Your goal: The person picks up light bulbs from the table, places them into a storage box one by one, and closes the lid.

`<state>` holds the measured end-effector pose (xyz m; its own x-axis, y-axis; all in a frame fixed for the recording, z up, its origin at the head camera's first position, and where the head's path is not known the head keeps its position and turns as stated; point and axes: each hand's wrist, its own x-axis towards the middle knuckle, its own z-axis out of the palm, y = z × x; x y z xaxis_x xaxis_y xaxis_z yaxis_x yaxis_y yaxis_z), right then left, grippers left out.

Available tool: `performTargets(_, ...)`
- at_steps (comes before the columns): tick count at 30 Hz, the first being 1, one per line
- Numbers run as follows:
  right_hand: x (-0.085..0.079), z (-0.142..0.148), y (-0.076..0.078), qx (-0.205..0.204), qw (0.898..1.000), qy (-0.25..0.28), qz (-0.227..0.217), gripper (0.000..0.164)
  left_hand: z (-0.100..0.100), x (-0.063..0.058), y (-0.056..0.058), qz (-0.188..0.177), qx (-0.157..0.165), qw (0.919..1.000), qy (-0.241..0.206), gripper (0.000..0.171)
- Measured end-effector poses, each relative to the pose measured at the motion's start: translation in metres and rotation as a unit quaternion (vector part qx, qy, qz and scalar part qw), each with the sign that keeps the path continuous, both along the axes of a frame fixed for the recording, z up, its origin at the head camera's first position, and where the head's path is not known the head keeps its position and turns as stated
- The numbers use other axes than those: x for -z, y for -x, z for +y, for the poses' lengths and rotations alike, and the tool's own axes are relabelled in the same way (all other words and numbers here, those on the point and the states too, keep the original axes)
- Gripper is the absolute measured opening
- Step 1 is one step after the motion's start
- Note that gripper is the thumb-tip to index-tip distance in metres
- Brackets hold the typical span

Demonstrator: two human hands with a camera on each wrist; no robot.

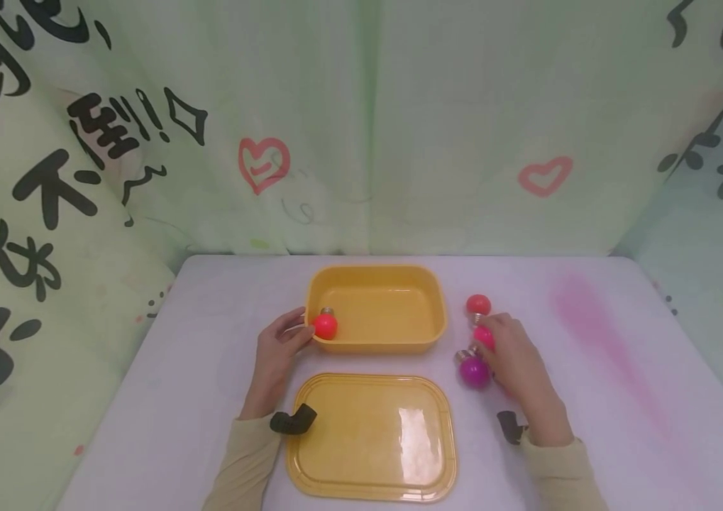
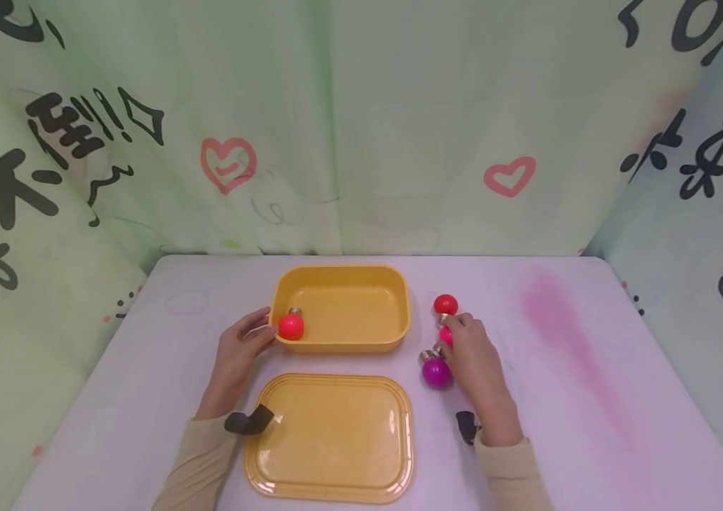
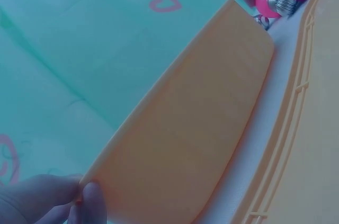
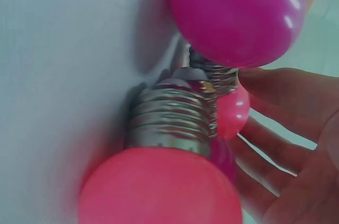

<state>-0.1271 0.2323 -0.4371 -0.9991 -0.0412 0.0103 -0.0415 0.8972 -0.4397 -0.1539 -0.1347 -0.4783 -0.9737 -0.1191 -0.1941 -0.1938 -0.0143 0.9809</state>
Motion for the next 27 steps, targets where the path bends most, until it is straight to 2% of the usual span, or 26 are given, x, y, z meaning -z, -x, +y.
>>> performTargets(8,0.0024,0.0030,0.0046,0.003,1.000,0.006,0.000,0.044,0.0000,0.0002,0.0001,0.004,0.002,1.0000,-0.001,0.045)
performTargets(15,0.0026,0.0064,0.0088,0.008,1.000,0.017,-0.021,0.049,-0.0007,0.0006,0.0006,0.006,0.003,0.9999,-0.009,0.045)
performTargets(27,0.0074,0.0096,0.0103,0.024,0.998,0.055,-0.024,0.043,-0.0010,0.0005,0.0000,-0.003,0.003,1.0000,0.007,0.046)
